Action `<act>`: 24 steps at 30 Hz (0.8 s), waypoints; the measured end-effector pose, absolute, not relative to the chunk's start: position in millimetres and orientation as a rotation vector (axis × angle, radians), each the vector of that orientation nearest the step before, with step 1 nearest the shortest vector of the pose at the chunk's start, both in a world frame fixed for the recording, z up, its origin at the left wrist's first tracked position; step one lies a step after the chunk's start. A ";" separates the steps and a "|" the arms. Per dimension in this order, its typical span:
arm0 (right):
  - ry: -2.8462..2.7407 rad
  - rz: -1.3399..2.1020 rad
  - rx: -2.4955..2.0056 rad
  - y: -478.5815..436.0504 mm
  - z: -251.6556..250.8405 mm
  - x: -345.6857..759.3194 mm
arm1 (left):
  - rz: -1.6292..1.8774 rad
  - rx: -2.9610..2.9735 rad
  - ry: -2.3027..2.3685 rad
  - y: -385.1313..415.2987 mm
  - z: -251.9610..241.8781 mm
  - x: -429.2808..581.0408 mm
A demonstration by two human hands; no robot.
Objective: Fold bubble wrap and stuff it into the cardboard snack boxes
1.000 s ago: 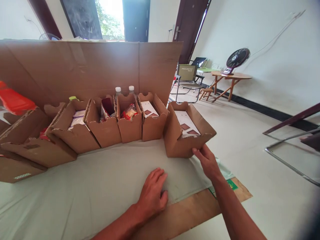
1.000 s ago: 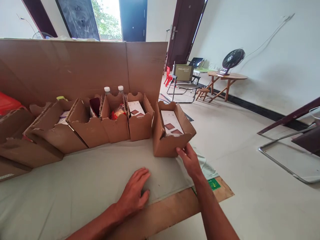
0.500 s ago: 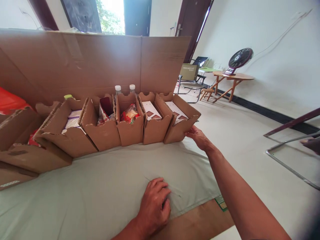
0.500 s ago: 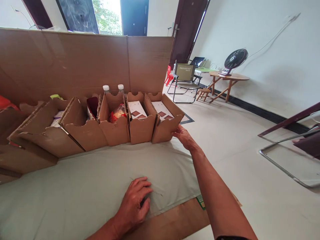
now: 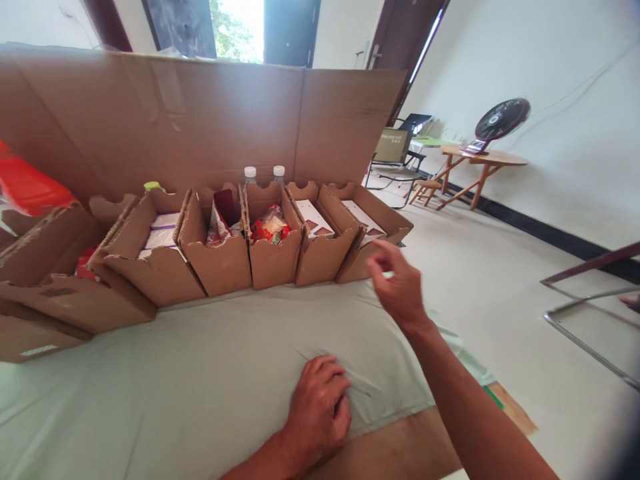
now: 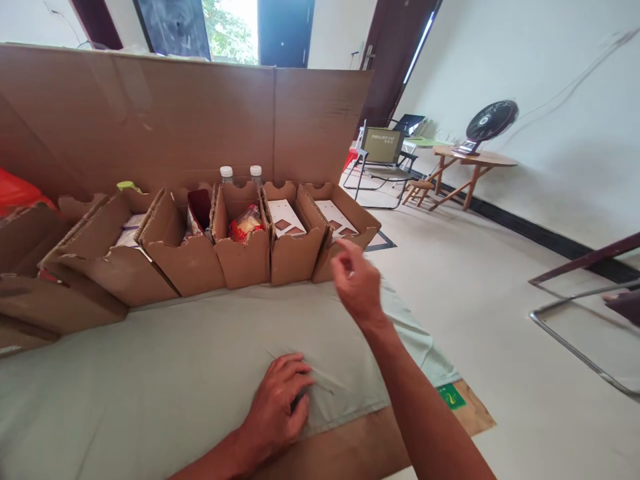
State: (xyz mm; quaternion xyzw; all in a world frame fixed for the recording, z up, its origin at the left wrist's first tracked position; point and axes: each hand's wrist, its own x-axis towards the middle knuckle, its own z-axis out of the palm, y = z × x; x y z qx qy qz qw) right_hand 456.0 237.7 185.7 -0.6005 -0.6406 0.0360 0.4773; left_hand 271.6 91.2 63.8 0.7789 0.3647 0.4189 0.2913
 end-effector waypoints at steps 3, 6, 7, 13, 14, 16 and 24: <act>-1.940 0.124 -1.507 246.4 204.8 416.7 | 1.199 1.990 0.970 91.8 62.3 272.3; -1.973 0.070 -1.573 262.8 216.1 396.2 | 1.265 1.918 0.994 93.4 62.3 272.5; -1.955 0.046 -1.576 266.0 218.7 393.2 | 1.291 1.883 1.020 94.1 62.9 272.6; -1.935 -0.046 -1.538 225.6 234.0 395.3 | 1.462 1.546 1.249 101.0 68.9 269.0; -1.938 -0.046 -1.526 209.0 235.4 397.5 | 1.481 1.474 1.292 103.2 69.1 266.5; -1.943 -0.034 -1.479 170.4 235.2 403.2 | 1.508 1.324 1.373 109.3 68.6 259.4; -1.901 -0.097 -1.237 5.8 206.0 457.4 | 1.556 1.052 1.408 129.6 88.0 227.8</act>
